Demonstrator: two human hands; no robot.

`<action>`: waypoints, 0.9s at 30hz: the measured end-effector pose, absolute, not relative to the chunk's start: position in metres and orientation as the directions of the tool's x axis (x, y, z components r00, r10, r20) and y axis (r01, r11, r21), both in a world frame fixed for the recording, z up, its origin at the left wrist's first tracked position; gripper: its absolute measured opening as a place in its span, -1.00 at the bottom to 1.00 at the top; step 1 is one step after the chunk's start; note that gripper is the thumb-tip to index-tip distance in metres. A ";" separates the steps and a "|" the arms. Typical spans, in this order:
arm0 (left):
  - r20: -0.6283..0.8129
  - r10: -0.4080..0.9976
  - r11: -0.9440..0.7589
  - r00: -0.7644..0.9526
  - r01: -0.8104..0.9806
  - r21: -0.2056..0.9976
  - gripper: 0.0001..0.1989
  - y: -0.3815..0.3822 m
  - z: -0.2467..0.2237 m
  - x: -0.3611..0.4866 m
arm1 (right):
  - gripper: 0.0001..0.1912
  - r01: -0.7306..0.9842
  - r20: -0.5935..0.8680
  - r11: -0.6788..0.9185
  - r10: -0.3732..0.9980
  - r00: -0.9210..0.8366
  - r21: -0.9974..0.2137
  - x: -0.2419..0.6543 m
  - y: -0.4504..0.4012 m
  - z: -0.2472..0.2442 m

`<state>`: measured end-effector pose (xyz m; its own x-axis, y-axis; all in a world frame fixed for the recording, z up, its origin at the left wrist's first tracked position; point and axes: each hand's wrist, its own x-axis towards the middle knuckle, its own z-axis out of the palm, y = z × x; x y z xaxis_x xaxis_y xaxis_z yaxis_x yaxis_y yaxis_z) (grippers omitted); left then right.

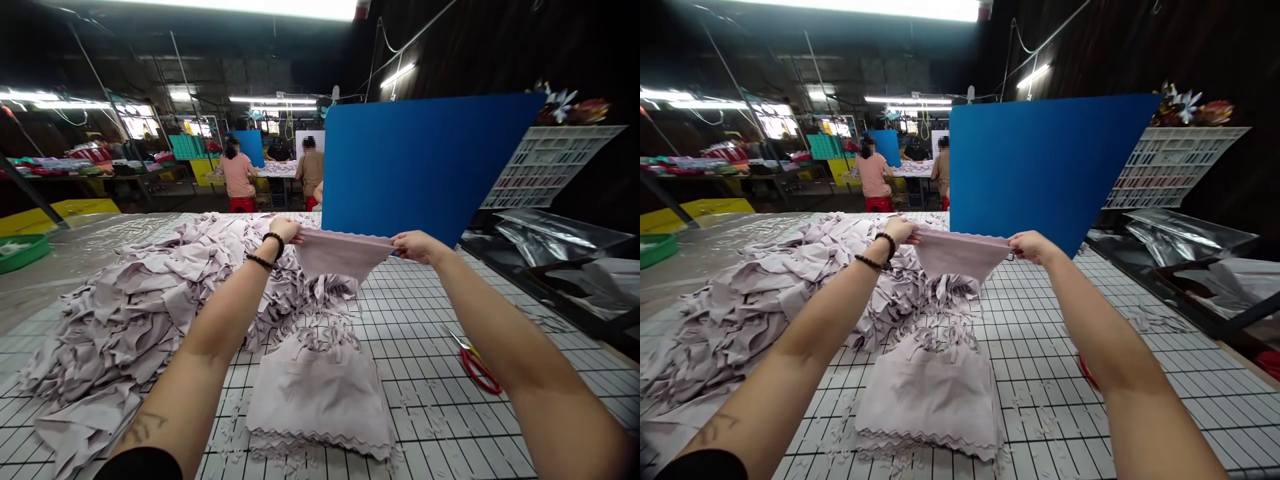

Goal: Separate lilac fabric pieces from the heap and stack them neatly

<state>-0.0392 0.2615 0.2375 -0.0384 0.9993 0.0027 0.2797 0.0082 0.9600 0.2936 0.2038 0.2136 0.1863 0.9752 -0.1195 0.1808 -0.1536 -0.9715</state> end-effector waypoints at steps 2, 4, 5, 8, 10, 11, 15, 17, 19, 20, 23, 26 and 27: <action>-0.038 0.999 0.046 -0.036 0.243 0.969 -0.93 0.257 0.225 -0.043 | -0.80 0.222 -0.200 -0.232 0.967 0.157 -0.947 0.283 0.193 0.196; -0.077 0.997 0.081 -0.026 0.222 0.972 -0.93 0.246 0.210 -0.052 | -0.74 0.252 -0.234 -0.263 0.962 0.139 -0.931 0.273 0.177 0.180; -0.096 0.995 0.098 -0.019 0.218 0.971 -0.93 0.238 0.203 -0.059 | -0.72 0.266 -0.235 -0.262 0.963 0.129 -0.928 0.269 0.167 0.174; -0.149 0.989 0.143 0.010 0.224 0.964 -0.94 0.203 0.182 -0.082 | -0.73 0.332 -0.206 -0.221 0.975 0.078 -0.917 0.255 0.127 0.160; -0.172 0.984 0.155 0.053 0.240 0.958 -0.94 0.169 0.166 -0.099 | -0.77 0.376 -0.187 -0.181 0.982 0.022 -0.909 0.246 0.093 0.150; -0.168 0.982 0.139 0.090 0.265 0.954 -0.95 0.150 0.157 -0.107 | -0.79 0.396 -0.193 -0.174 0.981 -0.007 -0.901 0.240 0.074 0.143; -0.292 0.914 0.166 0.281 0.398 0.902 -0.87 0.073 0.110 -0.135 | -0.80 0.511 -0.251 -0.178 0.965 -0.077 -0.841 0.216 0.002 0.098; -0.361 0.884 0.200 0.297 0.458 0.866 -0.80 0.042 0.085 -0.145 | -0.77 0.569 -0.174 -0.109 0.983 -0.062 -0.815 0.206 -0.026 0.074; -0.372 0.885 0.185 0.278 0.524 0.832 -0.74 0.021 0.067 -0.153 | -0.75 0.600 -0.113 -0.060 0.992 -0.052 -0.798 0.199 -0.045 0.057; -0.363 0.892 0.171 0.270 0.543 0.822 -0.72 0.014 0.062 -0.156 | -0.75 0.609 -0.092 -0.049 0.995 -0.040 -0.792 0.196 -0.052 0.052; -0.274 0.916 0.072 0.292 0.552 0.830 -0.69 0.001 0.058 -0.162 | -0.74 0.642 -0.029 -0.034 0.999 0.018 -0.766 0.192 -0.066 0.051; -0.151 0.937 -0.051 0.316 0.550 0.833 -0.70 -0.008 0.060 -0.165 | -0.73 0.686 0.042 0.026 0.999 0.006 -0.727 0.186 -0.077 0.052; -0.134 0.940 -0.068 0.314 0.556 0.828 -0.71 -0.012 0.060 -0.166 | -0.73 0.696 0.053 0.052 0.998 -0.020 -0.716 0.184 -0.081 0.049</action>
